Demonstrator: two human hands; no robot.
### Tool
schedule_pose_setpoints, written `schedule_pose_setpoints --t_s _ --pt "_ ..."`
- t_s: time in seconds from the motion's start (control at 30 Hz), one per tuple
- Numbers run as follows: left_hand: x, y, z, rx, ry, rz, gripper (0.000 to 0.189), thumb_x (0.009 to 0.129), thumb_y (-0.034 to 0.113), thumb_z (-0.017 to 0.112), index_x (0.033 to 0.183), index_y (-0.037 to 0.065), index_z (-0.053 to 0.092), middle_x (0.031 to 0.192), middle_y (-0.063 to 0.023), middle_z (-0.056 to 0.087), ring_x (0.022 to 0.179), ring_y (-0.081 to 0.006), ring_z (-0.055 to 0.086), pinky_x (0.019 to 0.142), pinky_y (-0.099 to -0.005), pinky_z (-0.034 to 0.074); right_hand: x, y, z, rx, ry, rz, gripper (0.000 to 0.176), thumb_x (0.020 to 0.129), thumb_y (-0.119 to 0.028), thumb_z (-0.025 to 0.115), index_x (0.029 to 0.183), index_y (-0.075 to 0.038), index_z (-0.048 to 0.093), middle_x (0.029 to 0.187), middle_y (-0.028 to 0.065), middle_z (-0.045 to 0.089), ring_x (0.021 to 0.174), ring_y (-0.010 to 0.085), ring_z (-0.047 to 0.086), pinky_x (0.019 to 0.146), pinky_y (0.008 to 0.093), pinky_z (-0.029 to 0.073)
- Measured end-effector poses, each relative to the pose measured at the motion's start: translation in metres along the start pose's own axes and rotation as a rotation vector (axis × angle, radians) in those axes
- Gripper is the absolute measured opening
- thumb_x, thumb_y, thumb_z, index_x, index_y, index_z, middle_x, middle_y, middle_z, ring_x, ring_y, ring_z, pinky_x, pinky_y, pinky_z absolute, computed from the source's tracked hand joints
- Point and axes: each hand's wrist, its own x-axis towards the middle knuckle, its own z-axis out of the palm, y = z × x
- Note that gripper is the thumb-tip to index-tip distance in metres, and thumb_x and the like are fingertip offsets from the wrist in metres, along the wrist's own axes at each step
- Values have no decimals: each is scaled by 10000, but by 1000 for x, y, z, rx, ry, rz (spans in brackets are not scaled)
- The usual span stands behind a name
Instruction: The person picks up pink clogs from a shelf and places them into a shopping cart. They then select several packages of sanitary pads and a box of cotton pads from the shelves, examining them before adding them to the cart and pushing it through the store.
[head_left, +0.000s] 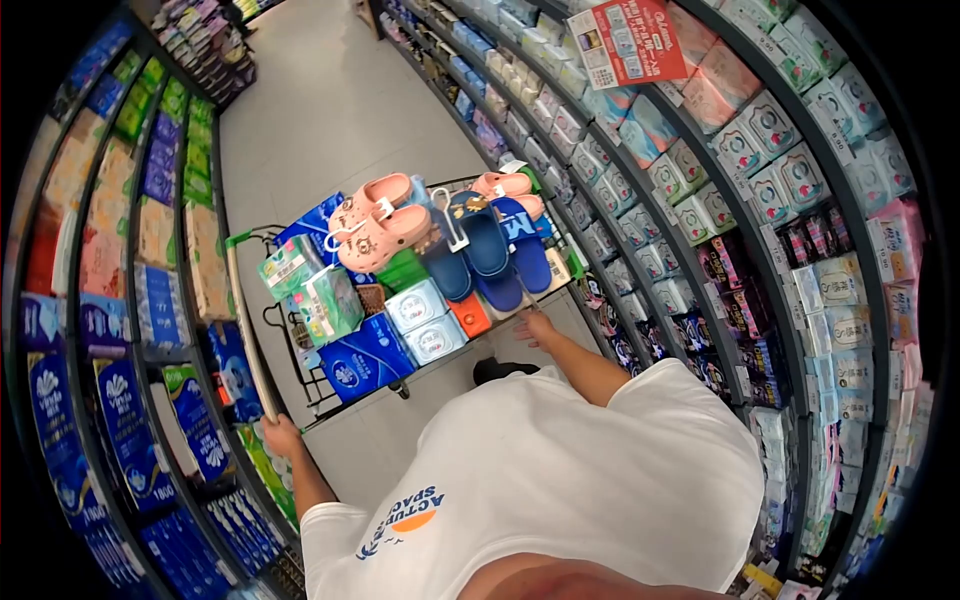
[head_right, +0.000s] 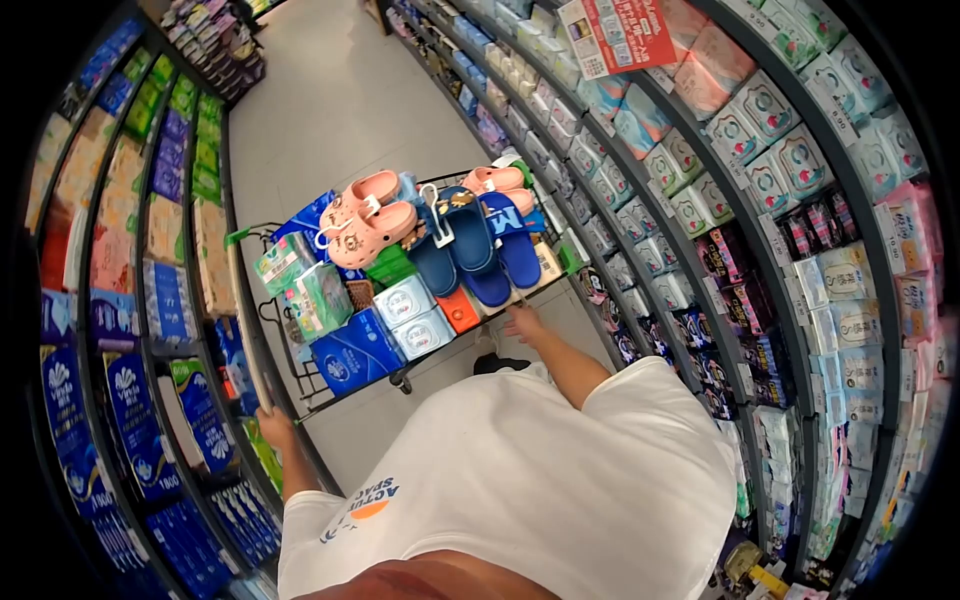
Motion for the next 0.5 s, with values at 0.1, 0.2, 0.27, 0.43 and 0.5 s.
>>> schedule_pose_setpoints --t_s 0.1,0.2,0.27,0.43,0.5 --pt "21 8 9 10 -24 23 311 742 272 534 970 61 552 874 -191 634 788 -407 594 696 -493 453 12 -13 3 -25 -14 6 672 823 -479 527 1360 -145 302 1159 149 588 968 267 601 823 497 349" --pt "36 21 15 32 -29 16 337 751 264 542 1032 79 559 882 -187 640 794 -398 601 698 -489 457 24 -25 6 -33 -3 16 667 824 -483 524 1354 -129 325 1159 155 589 950 271 606 824 500 347" --pt "46 27 22 19 -33 21 336 752 259 544 1034 79 564 883 -187 641 792 -396 603 701 -488 456 29 -33 9 -38 17 15 661 820 -493 525 1331 -106 364 1156 168 590 930 277 610 822 496 348" --pt "60 54 28 -40 22 32 288 758 232 549 993 71 585 859 -175 649 774 -382 610 687 -470 455 43 -56 12 2 30 -4 661 815 -500 531 1313 -97 370 1142 183 591 905 268 613 760 459 363" --pt "66 57 34 -30 26 24 285 762 235 556 997 77 593 852 -169 652 766 -375 613 681 -465 457 50 -58 12 3 27 3 662 815 -500 532 1311 -94 367 1130 186 594 880 260 617 720 435 374"
